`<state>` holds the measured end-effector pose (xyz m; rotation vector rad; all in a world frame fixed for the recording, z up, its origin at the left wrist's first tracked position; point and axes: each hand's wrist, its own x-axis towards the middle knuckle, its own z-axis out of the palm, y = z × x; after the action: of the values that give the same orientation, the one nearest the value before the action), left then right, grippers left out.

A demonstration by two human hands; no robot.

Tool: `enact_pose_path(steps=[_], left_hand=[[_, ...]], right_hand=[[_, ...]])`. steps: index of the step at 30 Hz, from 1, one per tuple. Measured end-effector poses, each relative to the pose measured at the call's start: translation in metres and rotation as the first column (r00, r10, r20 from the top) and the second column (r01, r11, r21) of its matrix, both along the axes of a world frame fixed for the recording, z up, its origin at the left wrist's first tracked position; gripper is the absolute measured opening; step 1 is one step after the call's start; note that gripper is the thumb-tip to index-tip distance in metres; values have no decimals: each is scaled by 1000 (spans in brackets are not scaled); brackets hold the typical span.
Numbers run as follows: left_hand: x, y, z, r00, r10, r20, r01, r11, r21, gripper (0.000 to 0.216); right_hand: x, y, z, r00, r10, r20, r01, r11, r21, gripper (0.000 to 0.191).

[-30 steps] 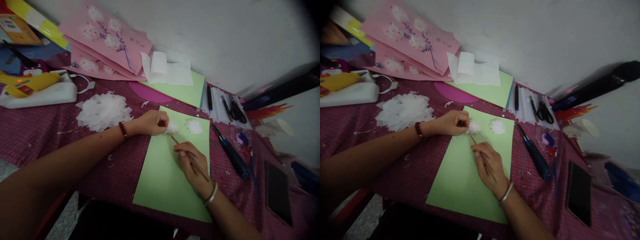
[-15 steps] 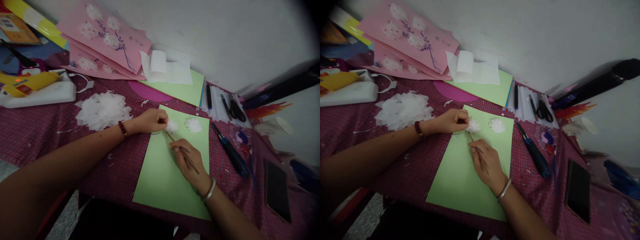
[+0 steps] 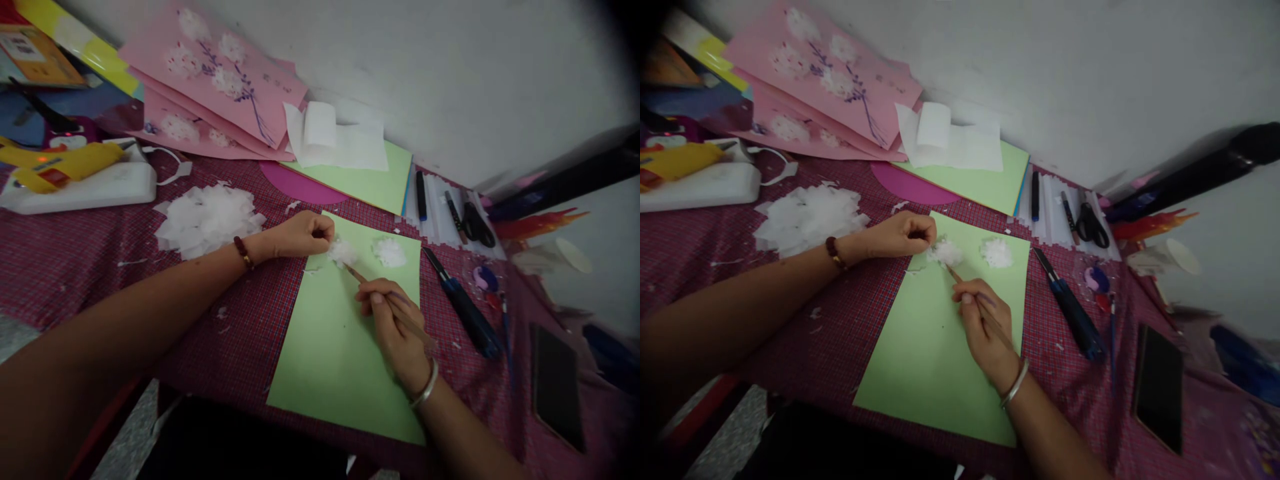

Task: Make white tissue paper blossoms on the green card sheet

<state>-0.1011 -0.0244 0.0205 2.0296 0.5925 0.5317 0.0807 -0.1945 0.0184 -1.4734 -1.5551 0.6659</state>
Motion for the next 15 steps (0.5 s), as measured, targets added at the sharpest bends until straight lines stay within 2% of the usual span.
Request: enact_pose_path(steps=[4, 7, 11, 15], left_hand=[[1, 5, -2, 999, 29, 19, -28, 996, -81, 6], [2, 9, -7, 990, 130, 45, -124, 986, -114, 7], [-3, 16, -9, 958, 286, -34, -281, 953, 109, 17], [-16, 23, 6, 953, 247, -177, -187, 935, 300, 15]], right_hand=[[1, 1, 1, 1000, -16, -27, 15, 1000, -19, 19], [4, 1, 2, 1000, -20, -11, 20, 1000, 12, 18], [15, 4, 5, 996, -77, 33, 73, 993, 91, 17], [39, 11, 9, 974, -150, 170, 124, 981, 151, 20]])
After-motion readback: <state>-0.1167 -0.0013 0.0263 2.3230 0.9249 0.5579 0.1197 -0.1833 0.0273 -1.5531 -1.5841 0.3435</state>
